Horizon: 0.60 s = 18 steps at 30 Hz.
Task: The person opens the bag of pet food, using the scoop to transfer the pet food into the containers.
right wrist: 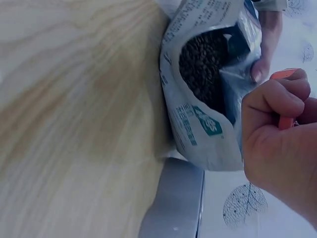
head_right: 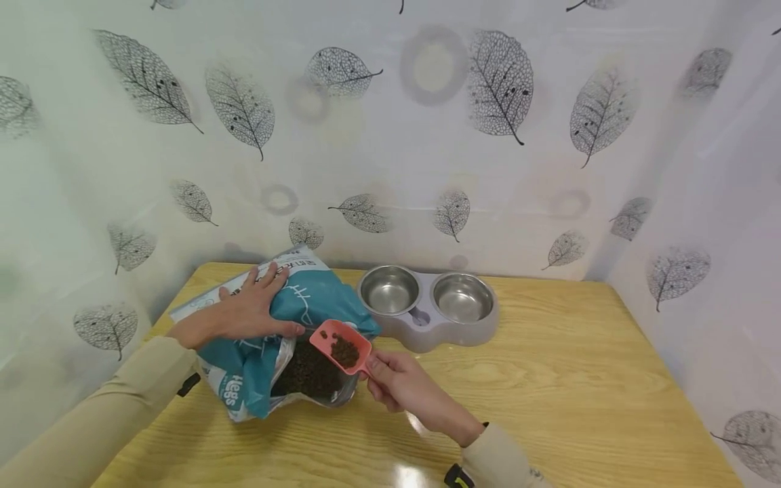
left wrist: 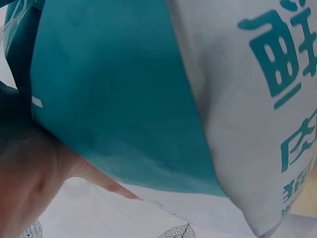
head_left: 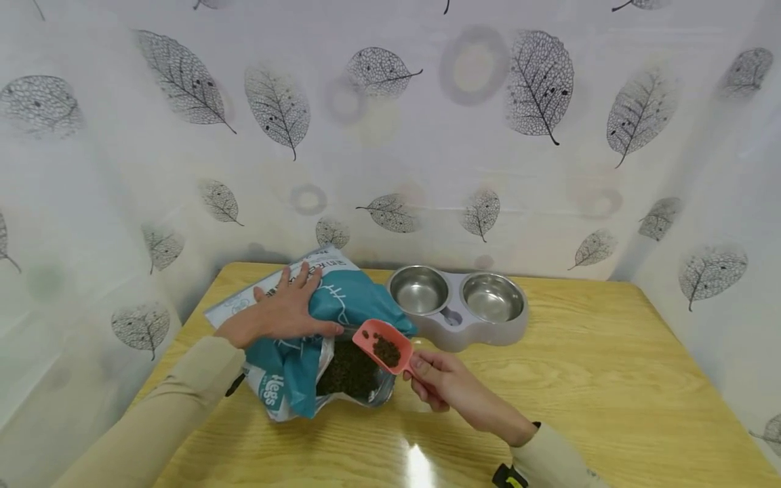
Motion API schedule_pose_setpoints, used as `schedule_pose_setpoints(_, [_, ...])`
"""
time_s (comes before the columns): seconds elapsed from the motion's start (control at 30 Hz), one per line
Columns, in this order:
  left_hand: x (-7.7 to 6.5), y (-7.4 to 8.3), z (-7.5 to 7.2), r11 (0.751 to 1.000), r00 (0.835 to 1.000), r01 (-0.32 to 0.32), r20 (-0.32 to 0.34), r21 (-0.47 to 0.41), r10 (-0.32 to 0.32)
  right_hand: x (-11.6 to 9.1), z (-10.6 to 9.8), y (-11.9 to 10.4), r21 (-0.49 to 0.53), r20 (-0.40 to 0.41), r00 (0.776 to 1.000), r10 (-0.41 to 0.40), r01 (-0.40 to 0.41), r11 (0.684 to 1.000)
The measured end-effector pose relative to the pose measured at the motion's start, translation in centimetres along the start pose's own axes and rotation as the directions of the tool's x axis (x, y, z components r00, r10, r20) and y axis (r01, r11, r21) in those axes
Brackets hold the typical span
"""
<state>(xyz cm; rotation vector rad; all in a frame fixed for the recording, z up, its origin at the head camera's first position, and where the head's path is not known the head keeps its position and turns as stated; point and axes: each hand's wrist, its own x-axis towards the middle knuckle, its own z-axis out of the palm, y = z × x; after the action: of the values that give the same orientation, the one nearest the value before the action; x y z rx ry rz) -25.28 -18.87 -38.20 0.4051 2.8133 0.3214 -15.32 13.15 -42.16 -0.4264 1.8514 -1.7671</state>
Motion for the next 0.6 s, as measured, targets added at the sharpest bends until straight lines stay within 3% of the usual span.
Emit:
schedule_pose_setpoints(0.23, [-0.2, 0.0, 0.0, 1.0, 1.0, 0.005, 0.002, -0.004, -0.005, 0.0, -2.9, -1.1, -0.104, -0.136, 0.99, -0.025, 0.011, 0.995])
schedule_pose_setpoints(0.4, [-0.2, -0.1, -0.1, 1.0, 1.0, 0.007, -0.003, 0.004, -0.007, 0.9, -5.2, -1.7, -0.195, -0.291, 0.957, 0.002, -0.061, 0.979])
schedule_pose_setpoints(0.5, [-0.2, -0.1, -0.1, 1.0, 1.0, 0.002, -0.003, 0.003, -0.002, 1.6, -6.3, -1.7, -0.307, -0.379, 0.925, -0.009, -0.117, 0.945])
schedule_pose_setpoints(0.6, [-0.2, 0.1, 0.0, 1.0, 1.0, -0.003, 0.001, -0.003, 0.003, 2.4, -7.3, -1.6, -0.437, -0.445, 0.894, -0.053, -0.165, 0.884])
